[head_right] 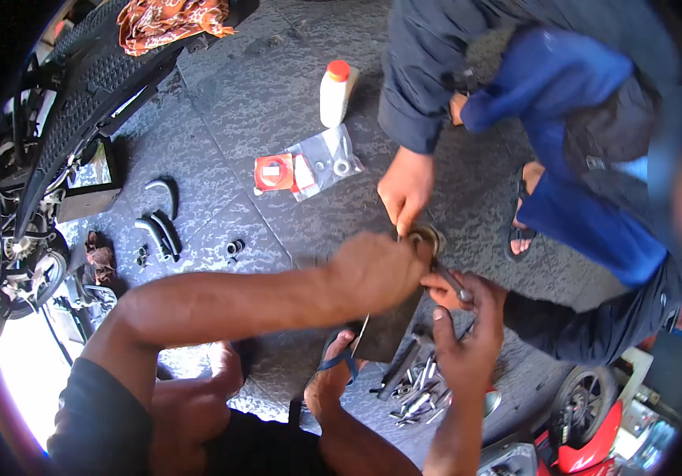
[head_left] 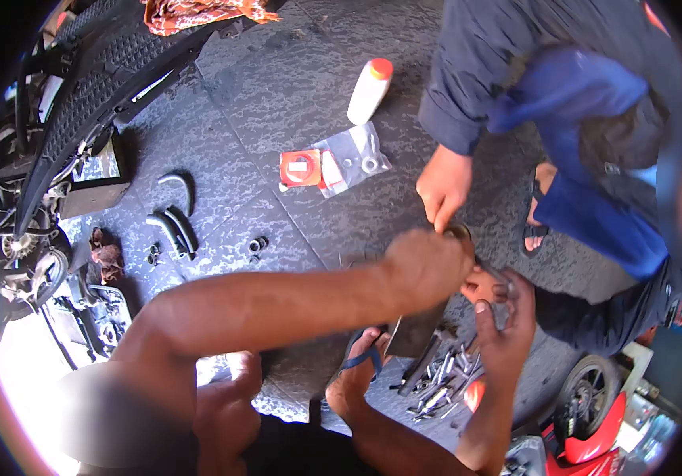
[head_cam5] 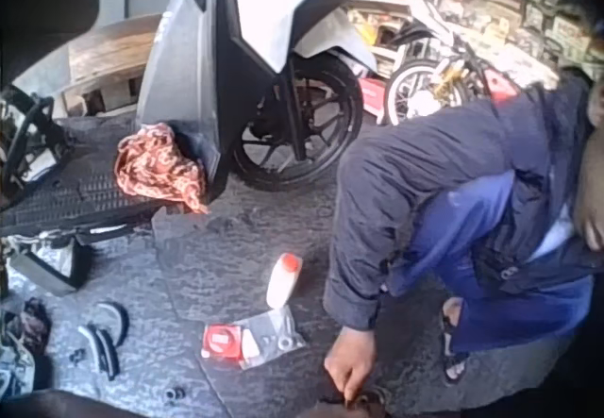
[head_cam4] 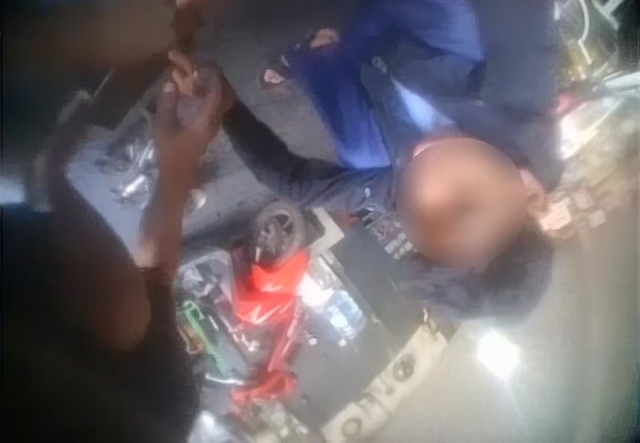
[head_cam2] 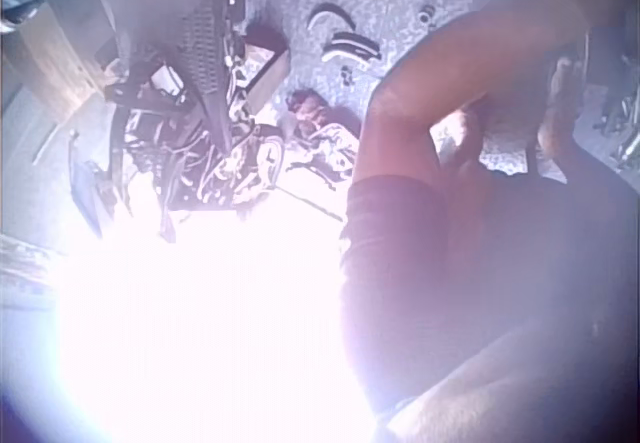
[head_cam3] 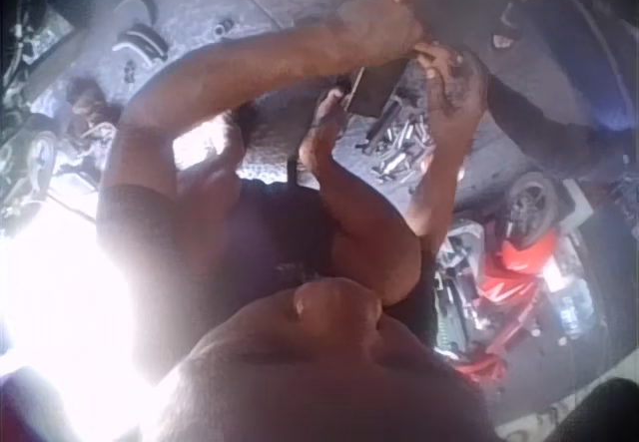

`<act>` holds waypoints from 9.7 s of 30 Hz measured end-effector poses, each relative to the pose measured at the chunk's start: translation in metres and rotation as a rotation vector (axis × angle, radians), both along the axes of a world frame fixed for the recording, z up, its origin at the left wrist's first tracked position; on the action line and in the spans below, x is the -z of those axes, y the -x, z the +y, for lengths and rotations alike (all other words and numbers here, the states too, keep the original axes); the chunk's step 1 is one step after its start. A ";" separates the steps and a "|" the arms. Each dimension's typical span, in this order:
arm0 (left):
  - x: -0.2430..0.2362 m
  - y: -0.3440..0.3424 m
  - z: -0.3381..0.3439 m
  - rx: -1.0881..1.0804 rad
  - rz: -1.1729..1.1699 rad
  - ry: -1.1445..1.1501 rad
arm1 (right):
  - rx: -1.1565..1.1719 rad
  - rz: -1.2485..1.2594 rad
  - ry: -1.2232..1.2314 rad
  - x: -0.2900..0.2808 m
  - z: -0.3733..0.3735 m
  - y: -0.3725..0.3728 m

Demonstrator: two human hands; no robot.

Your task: The person repairs a motorcycle component by hand and with a hammer, pliers, and a wrench. The person removes a metal part from a larger housing, cleans the interior with a cloth, and then uses tools to disassemble or reassemble the component while a second person assists.

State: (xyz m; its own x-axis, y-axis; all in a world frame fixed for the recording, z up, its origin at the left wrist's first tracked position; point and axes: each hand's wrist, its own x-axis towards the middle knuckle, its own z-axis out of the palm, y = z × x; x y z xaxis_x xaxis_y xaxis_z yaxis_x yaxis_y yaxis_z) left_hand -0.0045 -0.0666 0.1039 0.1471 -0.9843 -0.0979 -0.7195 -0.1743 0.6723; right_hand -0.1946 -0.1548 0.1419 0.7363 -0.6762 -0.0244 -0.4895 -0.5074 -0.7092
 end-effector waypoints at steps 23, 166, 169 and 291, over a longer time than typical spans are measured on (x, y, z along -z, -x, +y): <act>0.110 0.041 0.020 -0.729 1.177 0.176 | 0.020 0.465 -0.042 0.008 -0.022 -0.061; 0.035 0.066 -0.040 -0.345 0.470 0.682 | 0.320 0.400 0.018 0.070 0.041 0.150; 0.003 0.070 -0.037 -0.335 0.451 0.765 | 0.479 0.498 -0.048 0.147 0.065 0.181; 0.010 -0.025 0.137 -0.375 1.978 0.140 | -0.318 -0.170 0.108 -0.030 0.103 -0.068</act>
